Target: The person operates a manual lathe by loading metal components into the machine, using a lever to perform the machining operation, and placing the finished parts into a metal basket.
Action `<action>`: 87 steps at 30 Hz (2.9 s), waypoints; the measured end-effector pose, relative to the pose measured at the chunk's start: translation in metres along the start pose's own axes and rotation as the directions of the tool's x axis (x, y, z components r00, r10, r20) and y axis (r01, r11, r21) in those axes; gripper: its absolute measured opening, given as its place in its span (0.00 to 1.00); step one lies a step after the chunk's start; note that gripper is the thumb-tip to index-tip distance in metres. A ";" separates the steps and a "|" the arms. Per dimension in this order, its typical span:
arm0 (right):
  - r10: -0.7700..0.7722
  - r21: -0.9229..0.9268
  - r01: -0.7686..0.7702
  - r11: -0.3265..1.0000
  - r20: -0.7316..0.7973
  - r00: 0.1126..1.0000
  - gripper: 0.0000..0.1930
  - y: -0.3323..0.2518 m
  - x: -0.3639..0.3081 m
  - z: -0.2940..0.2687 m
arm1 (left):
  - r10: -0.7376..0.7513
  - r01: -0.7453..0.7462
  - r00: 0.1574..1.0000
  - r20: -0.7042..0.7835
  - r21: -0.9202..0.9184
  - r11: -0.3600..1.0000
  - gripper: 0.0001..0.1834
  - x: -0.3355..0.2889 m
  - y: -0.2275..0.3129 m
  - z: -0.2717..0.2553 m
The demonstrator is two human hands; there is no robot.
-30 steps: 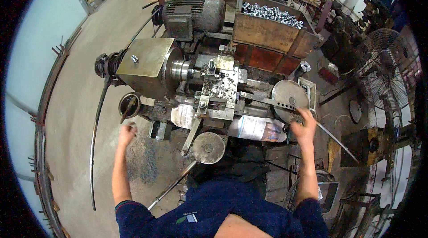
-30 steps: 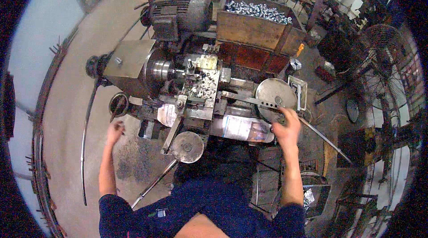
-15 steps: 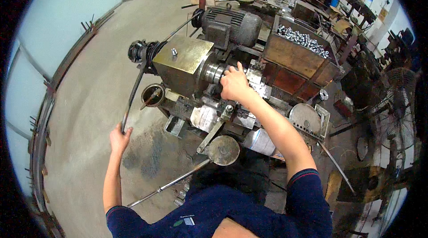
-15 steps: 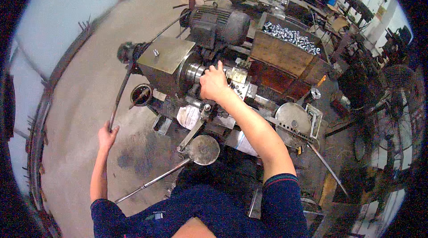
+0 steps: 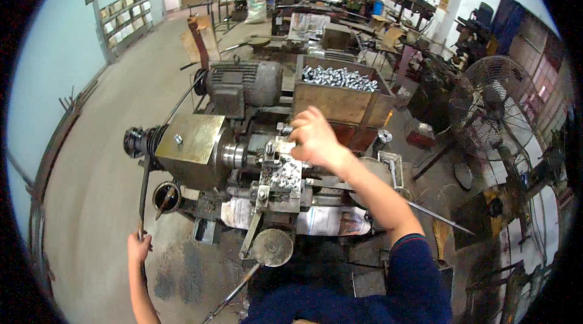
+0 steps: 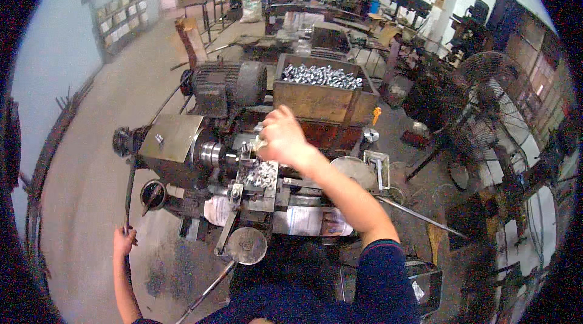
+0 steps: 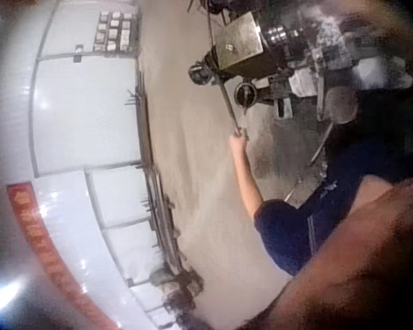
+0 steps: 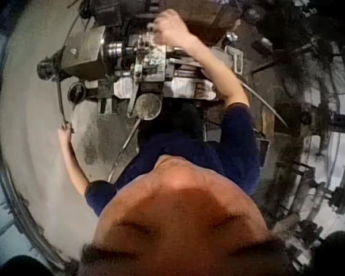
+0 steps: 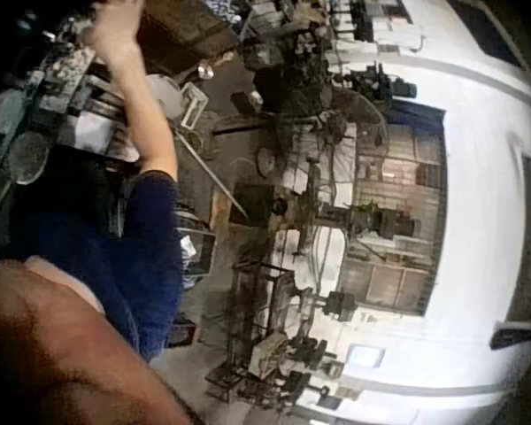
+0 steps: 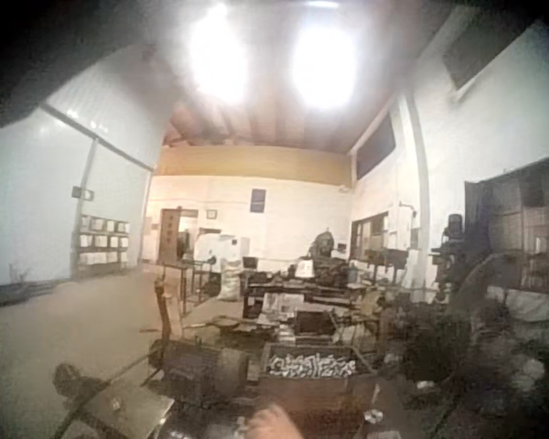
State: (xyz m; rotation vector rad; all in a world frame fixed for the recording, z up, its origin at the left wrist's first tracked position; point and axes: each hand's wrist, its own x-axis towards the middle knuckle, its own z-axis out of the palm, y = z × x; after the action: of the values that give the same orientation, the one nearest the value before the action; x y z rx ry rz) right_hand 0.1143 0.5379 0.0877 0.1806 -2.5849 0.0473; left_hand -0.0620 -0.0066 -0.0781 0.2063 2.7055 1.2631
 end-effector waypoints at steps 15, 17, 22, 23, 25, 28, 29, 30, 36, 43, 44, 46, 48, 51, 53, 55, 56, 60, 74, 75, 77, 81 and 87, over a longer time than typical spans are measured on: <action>0.573 0.136 -0.570 0.810 0.016 0.819 0.26 -0.016 -0.209 -0.038 | 0.071 -0.005 0.968 0.239 -0.267 0.964 0.17 0.031 0.005 0.004; 0.681 0.079 -0.676 0.732 -0.048 0.731 0.23 -0.012 -0.286 -0.049 | 0.063 0.015 0.968 0.242 -0.308 0.951 0.17 0.045 -0.002 0.012; 0.997 -0.127 -0.990 -0.065 0.031 -0.069 0.21 -0.030 -0.442 -0.136 | -0.155 0.204 0.949 0.273 -0.163 0.965 0.29 -0.020 0.030 -0.011; 0.980 -0.201 -0.975 -0.091 -0.192 -0.052 0.21 -0.040 -0.484 -0.146 | -0.169 0.216 0.942 0.289 -0.137 0.967 0.29 -0.026 0.046 -0.004; 0.954 -0.171 -0.967 -0.189 -0.265 -0.140 0.22 -0.066 -0.582 -0.167 | -0.203 0.241 0.931 0.304 -0.092 0.966 0.29 -0.042 0.083 0.014; 0.856 -0.121 -0.869 -0.480 -0.282 -0.434 0.17 -0.110 -0.635 -0.188 | -0.270 0.297 0.922 0.279 -0.058 0.953 0.30 -0.048 0.106 0.034; 0.813 -0.106 -0.820 -0.563 -0.251 -0.526 0.17 -0.118 -0.663 -0.185 | -0.282 0.314 0.912 0.297 -0.064 0.947 0.31 -0.040 0.099 0.034; 0.775 -0.174 -0.775 -0.608 -0.339 -0.533 0.16 -0.124 -0.681 -0.172 | -0.287 0.318 0.900 0.328 -0.045 0.947 0.31 -0.026 0.085 0.029; 0.585 -0.163 -0.573 -0.803 -0.040 -0.810 0.20 -0.128 -0.714 -0.133 | -0.371 0.437 0.842 0.391 -0.091 0.895 0.33 0.016 0.037 0.006; 0.604 -0.234 -0.579 -0.781 -0.047 -0.795 0.22 -0.126 -0.709 -0.120 | -0.258 0.282 0.928 0.269 -0.053 0.958 0.29 -0.004 0.052 0.019; 0.624 -0.277 -0.597 -0.753 -0.012 -0.781 0.22 -0.123 -0.717 -0.117 | -0.238 0.258 0.939 0.249 -0.049 0.965 0.28 -0.006 0.051 0.020; 0.657 -0.360 -0.630 -0.688 0.059 -0.751 0.22 -0.118 -0.735 -0.111 | -0.249 0.262 0.946 0.209 -0.034 0.964 0.27 -0.013 0.056 0.021; 0.649 -0.415 -0.619 -0.667 0.085 -0.756 0.23 -0.115 -0.736 -0.113 | -0.250 0.256 0.953 0.172 -0.012 0.967 0.27 -0.030 0.073 0.032; 0.627 -0.374 -0.579 -0.725 -0.011 -0.779 0.21 -0.117 -0.726 -0.110 | -0.243 0.245 0.965 0.102 -0.001 0.970 0.26 -0.062 0.104 0.046; 0.639 -0.370 -0.582 -0.725 -0.044 -0.768 0.20 -0.119 -0.734 -0.105 | -0.238 0.239 0.966 0.104 0.006 0.971 0.26 -0.057 0.102 0.041; 0.689 -0.436 -0.620 -0.652 0.000 -0.724 0.20 -0.120 -0.753 -0.095 | -0.239 0.239 0.964 0.118 0.016 0.971 0.26 -0.051 0.097 0.038; 0.694 -0.452 -0.626 -0.636 0.021 -0.720 0.21 -0.121 -0.755 -0.095 | -0.238 0.236 0.964 0.121 0.026 0.971 0.26 -0.049 0.096 0.037; 0.665 -0.421 -0.596 -0.684 -0.024 -0.746 0.20 -0.119 -0.732 -0.099 | -0.234 0.226 0.965 0.119 0.079 0.971 0.26 -0.048 0.091 0.031; 0.962 0.321 -0.940 0.114 -0.271 0.024 0.18 -0.093 -0.514 -0.092 | 0.551 -0.562 0.802 0.232 -0.020 0.827 0.20 0.033 0.111 0.043; 0.932 0.323 -0.901 0.290 -0.309 0.189 0.19 -0.090 -0.470 -0.088 | 0.430 -0.395 0.894 0.129 -0.228 0.890 0.17 -0.039 0.189 0.094; 0.904 0.537 -0.731 0.420 -0.177 0.389 0.20 -0.082 -0.388 -0.074 | 0.393 -0.209 0.874 0.287 -0.507 0.836 0.17 -0.060 0.235 0.122; 0.727 0.791 -0.391 0.470 -0.096 0.680 0.22 -0.081 -0.263 -0.033 | 0.481 -0.159 0.605 0.634 -0.496 0.854 0.19 -0.114 0.318 0.223; 0.493 0.901 -0.061 0.430 -0.178 0.851 0.35 -0.096 -0.163 0.003 | 0.589 0.590 0.311 0.746 -0.637 0.496 0.25 -0.133 0.300 0.256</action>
State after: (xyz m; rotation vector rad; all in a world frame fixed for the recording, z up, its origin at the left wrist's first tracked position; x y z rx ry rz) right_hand 0.2633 0.4619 0.0001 0.0661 -1.8549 1.4244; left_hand 0.1357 0.3513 0.0007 0.5840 0.7326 1.5681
